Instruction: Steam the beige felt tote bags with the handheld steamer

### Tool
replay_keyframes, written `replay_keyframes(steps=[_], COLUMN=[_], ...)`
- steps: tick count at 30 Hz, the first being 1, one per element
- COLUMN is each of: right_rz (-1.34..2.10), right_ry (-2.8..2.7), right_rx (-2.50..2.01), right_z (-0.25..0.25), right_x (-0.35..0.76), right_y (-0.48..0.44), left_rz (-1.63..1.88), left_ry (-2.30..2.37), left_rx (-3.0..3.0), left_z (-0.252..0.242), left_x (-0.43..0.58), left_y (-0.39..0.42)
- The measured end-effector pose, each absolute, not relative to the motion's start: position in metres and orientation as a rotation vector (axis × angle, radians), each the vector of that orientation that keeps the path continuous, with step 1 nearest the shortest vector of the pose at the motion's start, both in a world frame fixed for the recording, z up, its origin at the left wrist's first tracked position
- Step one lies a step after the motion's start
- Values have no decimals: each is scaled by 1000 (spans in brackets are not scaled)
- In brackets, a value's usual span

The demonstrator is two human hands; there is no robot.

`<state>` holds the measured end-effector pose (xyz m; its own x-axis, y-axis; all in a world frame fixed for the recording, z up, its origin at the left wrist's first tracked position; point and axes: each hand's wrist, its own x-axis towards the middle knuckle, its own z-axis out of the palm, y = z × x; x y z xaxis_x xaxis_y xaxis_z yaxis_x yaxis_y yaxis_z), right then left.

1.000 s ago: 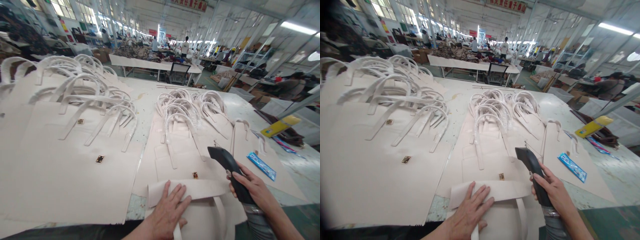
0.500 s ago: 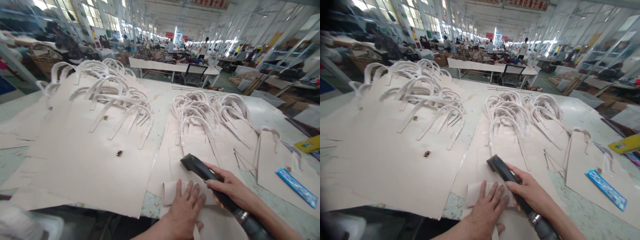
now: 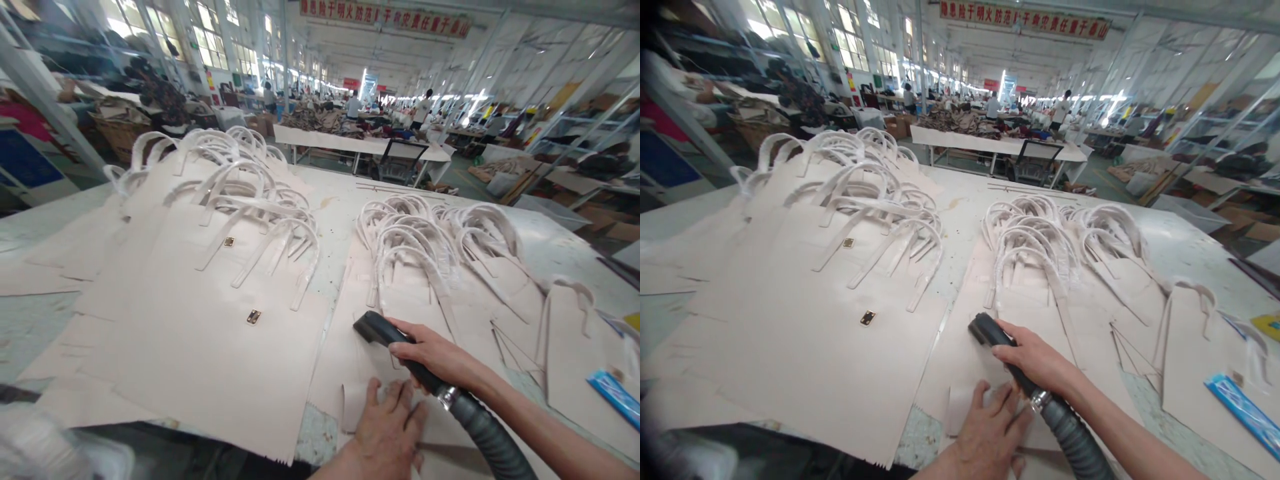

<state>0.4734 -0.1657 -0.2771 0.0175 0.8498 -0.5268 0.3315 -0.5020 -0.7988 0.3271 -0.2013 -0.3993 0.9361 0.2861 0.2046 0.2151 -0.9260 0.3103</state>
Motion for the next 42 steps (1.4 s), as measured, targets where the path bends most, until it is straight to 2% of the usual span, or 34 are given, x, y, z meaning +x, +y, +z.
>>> replay_keyframes(steps=[5,8,14,18,24,27,32,36,42], right_rz=[1312,1214,1055,935,926,871,725,640,529], right_ry=[-1211,-1162,-859,-572,-369,-393,-426,-439,-392], right_rx=[-1789,-1757,-1687,-1772,-1800,-1772,-1707,-1665,-1726], right_z=[-302,-299,-251,-258,-312,-325,-335,-348,-344], right_x=[458,455,504,550,578,578,570,558,563], right_y=[-126,-125,-216,-281,-324,-317,-291,-284,-315], left_rz=[440,505,679,876,498,536,705,729,456], left_ry=[355,397,594,865,1291,1336,1242,1090,12], left_rx=[2766,2678,2299,1998,1933,1956,2012,2098,2713], left_z=[-405,-403,-390,-378,-367,-369,-379,-367,-348], left_x=[333,337,354,377,416,424,424,412,363], left_y=[-197,-196,-180,-151,-114,-108,-110,-124,-175])
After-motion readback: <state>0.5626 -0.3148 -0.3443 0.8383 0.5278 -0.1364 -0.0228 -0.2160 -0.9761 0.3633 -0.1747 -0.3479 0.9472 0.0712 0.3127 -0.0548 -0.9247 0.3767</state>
